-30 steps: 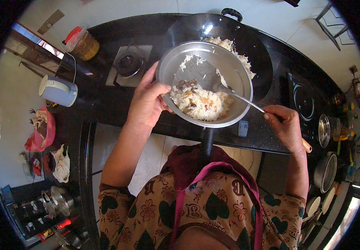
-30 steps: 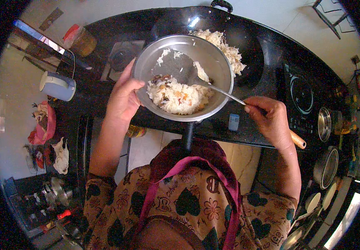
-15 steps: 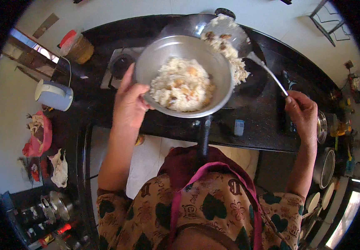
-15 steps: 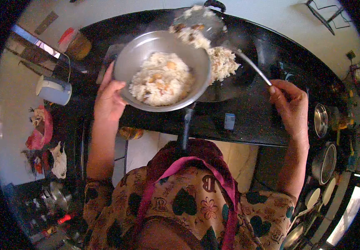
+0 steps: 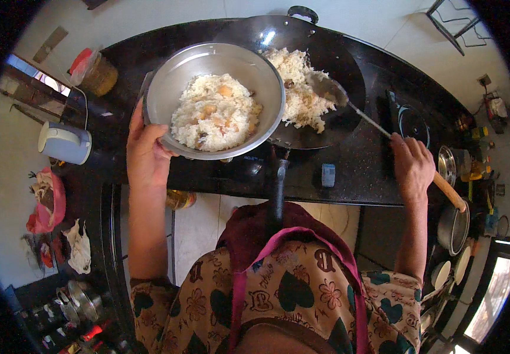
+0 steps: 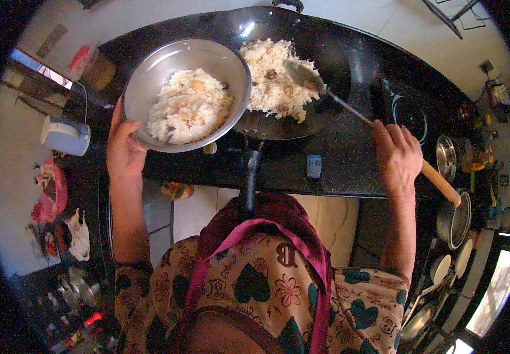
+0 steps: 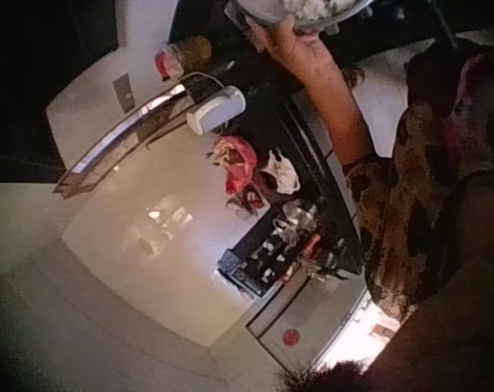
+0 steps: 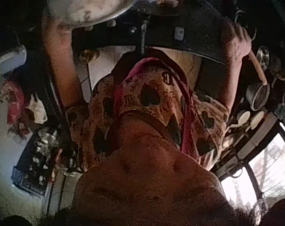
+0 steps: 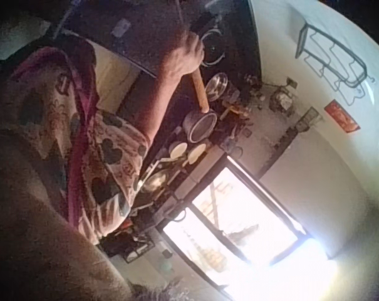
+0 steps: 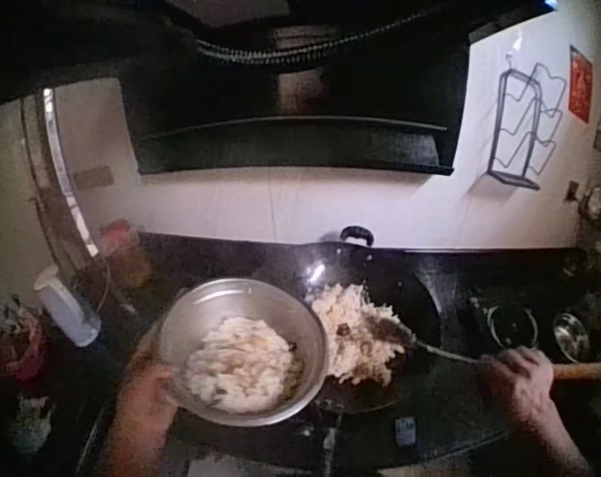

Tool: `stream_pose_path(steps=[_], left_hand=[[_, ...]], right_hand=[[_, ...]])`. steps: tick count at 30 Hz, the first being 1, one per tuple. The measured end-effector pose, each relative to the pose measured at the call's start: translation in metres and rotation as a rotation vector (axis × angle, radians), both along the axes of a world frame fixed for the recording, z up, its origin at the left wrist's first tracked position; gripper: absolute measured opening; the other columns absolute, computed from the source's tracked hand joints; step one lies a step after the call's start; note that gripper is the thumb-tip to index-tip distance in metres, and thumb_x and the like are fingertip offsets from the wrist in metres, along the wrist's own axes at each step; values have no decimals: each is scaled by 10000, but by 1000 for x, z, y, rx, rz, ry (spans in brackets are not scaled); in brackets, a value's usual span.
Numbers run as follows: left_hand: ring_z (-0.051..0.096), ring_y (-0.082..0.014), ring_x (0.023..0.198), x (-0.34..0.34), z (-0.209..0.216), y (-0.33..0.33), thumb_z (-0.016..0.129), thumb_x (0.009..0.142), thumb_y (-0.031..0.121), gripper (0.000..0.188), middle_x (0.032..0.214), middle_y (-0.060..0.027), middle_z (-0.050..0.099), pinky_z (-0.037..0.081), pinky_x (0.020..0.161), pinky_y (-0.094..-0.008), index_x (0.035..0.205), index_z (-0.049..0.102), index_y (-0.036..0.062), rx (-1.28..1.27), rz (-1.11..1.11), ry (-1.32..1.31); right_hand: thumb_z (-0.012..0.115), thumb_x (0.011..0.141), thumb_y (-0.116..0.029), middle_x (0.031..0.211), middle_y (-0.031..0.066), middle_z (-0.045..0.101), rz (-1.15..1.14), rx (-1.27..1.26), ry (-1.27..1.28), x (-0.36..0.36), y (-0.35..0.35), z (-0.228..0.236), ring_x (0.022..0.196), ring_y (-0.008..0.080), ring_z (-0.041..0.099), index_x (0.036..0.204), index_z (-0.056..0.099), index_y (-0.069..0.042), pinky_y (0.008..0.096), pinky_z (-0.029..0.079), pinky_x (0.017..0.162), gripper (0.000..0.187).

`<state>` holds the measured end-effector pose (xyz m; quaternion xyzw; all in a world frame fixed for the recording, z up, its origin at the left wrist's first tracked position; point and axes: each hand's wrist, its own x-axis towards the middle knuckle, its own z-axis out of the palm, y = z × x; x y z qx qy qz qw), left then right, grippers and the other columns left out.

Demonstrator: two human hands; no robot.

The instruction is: The person walks to the kitchen counter, opens a wok lid, and uses a spatula to scoop cooked rice from the wok into a metal bowl. The person repeats this process, transferring rice from the wok to the bowl until the wok is mostly empty.

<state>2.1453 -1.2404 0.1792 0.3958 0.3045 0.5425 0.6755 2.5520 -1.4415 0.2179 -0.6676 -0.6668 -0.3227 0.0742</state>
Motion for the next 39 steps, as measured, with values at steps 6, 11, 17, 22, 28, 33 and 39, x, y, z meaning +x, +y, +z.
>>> stream_pose_path(steps=[6,11,17,22,28,33,39], left_hand=[[613,-184,908,16,4,-7,545,681,-24,709,1158,-112,566,548,589,-285,1367,375,34,20,88,-15],[625,-153,806,20,5,-14,535,694,-41,699,1117,-108,581,521,481,-242,1370,381,54,43,20,-39],[611,-129,778,25,4,-23,511,701,-54,684,1105,-114,584,515,475,-216,1367,375,32,74,60,17],[621,-135,795,23,6,-26,510,691,-55,697,1094,-118,585,537,479,-228,1368,369,29,77,58,15],[632,-154,790,21,7,-27,516,687,-32,715,1103,-132,576,536,437,-236,1378,342,17,23,-18,4],[625,-166,857,22,8,-23,520,685,-17,716,1129,-128,565,562,537,-255,1377,335,6,-9,-93,1],[593,-167,969,24,5,-21,525,690,-5,695,1149,-115,558,566,689,-293,1364,354,4,-61,-177,-4]], right_hand=[[655,793,-11,796,93,642,-64,154,556,-18,-2,35,690,191,616,935,666,-16,264,473,623,143],[646,770,26,784,93,639,60,-31,639,-61,-1,53,697,180,613,932,667,-13,267,469,625,168],[675,750,-5,751,100,615,150,-56,507,-86,4,51,616,229,601,949,663,-39,308,472,550,202],[679,753,-13,743,98,607,124,-119,511,-80,11,43,617,230,600,950,662,-54,309,474,547,202],[686,749,-15,708,95,592,176,-146,609,-89,18,32,587,228,591,931,656,-47,319,469,528,187],[677,753,1,716,107,598,199,-189,650,-86,18,34,580,235,585,924,657,-35,304,458,520,176],[672,756,6,750,115,623,251,-276,833,-78,27,19,620,218,592,907,661,-9,291,456,553,152]])
